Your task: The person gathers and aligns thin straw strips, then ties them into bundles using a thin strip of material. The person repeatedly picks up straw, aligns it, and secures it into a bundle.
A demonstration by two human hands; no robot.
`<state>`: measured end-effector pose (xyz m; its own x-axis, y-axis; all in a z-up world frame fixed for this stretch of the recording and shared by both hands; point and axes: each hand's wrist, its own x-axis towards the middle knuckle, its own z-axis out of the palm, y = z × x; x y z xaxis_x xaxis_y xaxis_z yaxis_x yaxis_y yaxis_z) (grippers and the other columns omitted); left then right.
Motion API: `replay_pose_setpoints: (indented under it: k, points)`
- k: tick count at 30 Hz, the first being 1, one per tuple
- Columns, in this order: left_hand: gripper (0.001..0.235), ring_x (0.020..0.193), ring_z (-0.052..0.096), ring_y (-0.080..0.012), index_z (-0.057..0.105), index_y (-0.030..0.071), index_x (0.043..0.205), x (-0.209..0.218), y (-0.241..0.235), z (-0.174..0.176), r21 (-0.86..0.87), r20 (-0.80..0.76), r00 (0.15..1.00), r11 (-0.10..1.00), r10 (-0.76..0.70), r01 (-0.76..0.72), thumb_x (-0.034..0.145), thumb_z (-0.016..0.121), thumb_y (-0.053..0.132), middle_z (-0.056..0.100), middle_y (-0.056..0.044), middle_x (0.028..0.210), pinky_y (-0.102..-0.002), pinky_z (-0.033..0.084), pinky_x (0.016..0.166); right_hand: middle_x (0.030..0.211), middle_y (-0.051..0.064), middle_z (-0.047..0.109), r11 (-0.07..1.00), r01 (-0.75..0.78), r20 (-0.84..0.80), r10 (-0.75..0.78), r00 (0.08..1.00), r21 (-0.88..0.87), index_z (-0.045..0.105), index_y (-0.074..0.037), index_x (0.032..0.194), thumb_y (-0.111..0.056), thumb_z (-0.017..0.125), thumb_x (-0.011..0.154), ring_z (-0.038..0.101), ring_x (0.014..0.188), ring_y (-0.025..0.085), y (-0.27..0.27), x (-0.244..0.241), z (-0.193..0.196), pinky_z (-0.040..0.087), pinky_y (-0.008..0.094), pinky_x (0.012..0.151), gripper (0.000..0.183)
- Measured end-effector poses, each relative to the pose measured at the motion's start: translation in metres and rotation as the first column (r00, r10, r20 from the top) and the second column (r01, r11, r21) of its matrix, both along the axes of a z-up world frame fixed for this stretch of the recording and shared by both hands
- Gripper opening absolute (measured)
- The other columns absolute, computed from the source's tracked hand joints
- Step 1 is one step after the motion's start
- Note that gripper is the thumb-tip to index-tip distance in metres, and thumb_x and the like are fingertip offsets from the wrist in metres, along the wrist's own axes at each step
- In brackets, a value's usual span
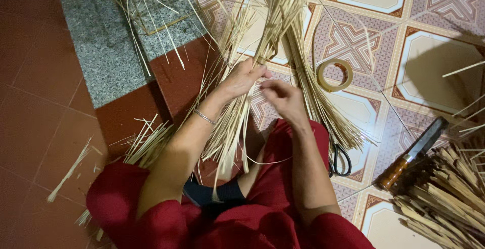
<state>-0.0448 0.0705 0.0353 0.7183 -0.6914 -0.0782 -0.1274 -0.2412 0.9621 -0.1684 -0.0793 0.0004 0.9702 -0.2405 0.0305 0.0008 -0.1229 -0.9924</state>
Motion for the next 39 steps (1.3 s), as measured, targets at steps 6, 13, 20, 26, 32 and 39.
replay_pose_setpoints:
  k: [6, 13, 20, 26, 32, 39]
  points:
    - [0.020, 0.054, 0.058, -0.0141, 0.054, 0.004, 0.099, -0.016, 0.004, 0.009, 0.005, -0.301, 0.953, 0.999, 0.048, -0.049, 0.104, 0.054, 0.023, 0.059, -0.005, 0.069, -0.031, 0.052, 0.050, 0.123, 0.015, 0.066, 0.825, 0.412, 0.588, -0.123, 0.799, -0.387, 0.071, -0.009, 0.122, 0.006, 0.075, 0.093, 0.069, 0.107, 0.024, -0.005, -0.002, 0.048, 0.061, 0.032, 0.090, 0.033]
    - [0.016, 0.050, 0.043, -0.0065, 0.052, 0.008, 0.103, -0.033, 0.012, 0.026, -0.246, -0.564, 0.820, 0.968, -0.096, -0.056, 0.102, 0.063, 0.019, 0.046, 0.003, 0.068, -0.023, 0.037, 0.041, 0.102, 0.007, 0.060, 0.518, 0.627, 0.751, 0.045, 0.658, -0.581, 0.073, -0.013, 0.094, -0.010, 0.092, 0.083, 0.057, 0.088, 0.024, -0.010, 0.020, 0.064, 0.047, 0.037, 0.066, 0.022]
    - [0.042, 0.050, 0.054, -0.0086, 0.051, 0.009, 0.119, -0.031, 0.008, 0.017, 0.102, -0.180, 0.958, 0.973, 0.222, -0.206, 0.081, 0.068, 0.014, 0.063, -0.003, 0.078, -0.024, 0.045, 0.038, 0.105, 0.012, 0.067, 0.781, 0.341, 0.538, -0.009, 0.843, -0.523, 0.060, -0.003, 0.108, -0.002, 0.069, 0.100, 0.066, 0.094, 0.024, 0.001, 0.008, 0.051, 0.057, 0.039, 0.079, 0.012]
    - [0.030, 0.078, 0.065, -0.0158, 0.059, -0.001, 0.107, -0.021, 0.003, 0.004, -0.023, 0.284, 0.939, 0.981, 0.193, -0.195, 0.085, 0.070, 0.016, 0.066, -0.009, 0.086, -0.035, 0.056, 0.068, 0.090, 0.008, 0.068, 0.937, 0.250, 0.324, -0.164, 0.932, -0.245, 0.061, -0.001, 0.112, -0.002, 0.062, 0.105, 0.065, 0.074, 0.012, -0.002, 0.010, 0.044, 0.056, 0.026, 0.065, 0.007]
    - [0.027, 0.071, 0.052, -0.0222, 0.066, 0.001, 0.116, -0.012, 0.024, 0.039, -0.012, -0.019, 0.989, 0.989, 0.149, -0.150, 0.094, 0.061, 0.016, 0.056, -0.010, 0.082, -0.043, 0.045, 0.061, 0.092, 0.007, 0.071, 0.907, 0.312, 0.420, -0.175, 0.891, -0.284, 0.064, 0.000, 0.107, -0.007, 0.061, 0.107, 0.068, 0.078, 0.011, -0.001, 0.022, 0.047, 0.058, 0.025, 0.066, 0.007]
    - [0.032, 0.077, 0.071, -0.0313, 0.054, -0.003, 0.121, 0.006, 0.057, 0.091, 0.014, 0.574, 0.813, 0.992, 0.096, -0.127, 0.101, 0.066, 0.019, 0.066, -0.019, 0.087, -0.045, 0.054, 0.064, 0.070, 0.000, 0.058, 0.986, -0.073, 0.323, 0.022, 0.946, 0.147, 0.069, -0.005, 0.094, -0.020, 0.056, 0.111, 0.048, 0.060, 0.008, 0.034, 0.028, 0.043, 0.037, 0.026, 0.054, 0.026]
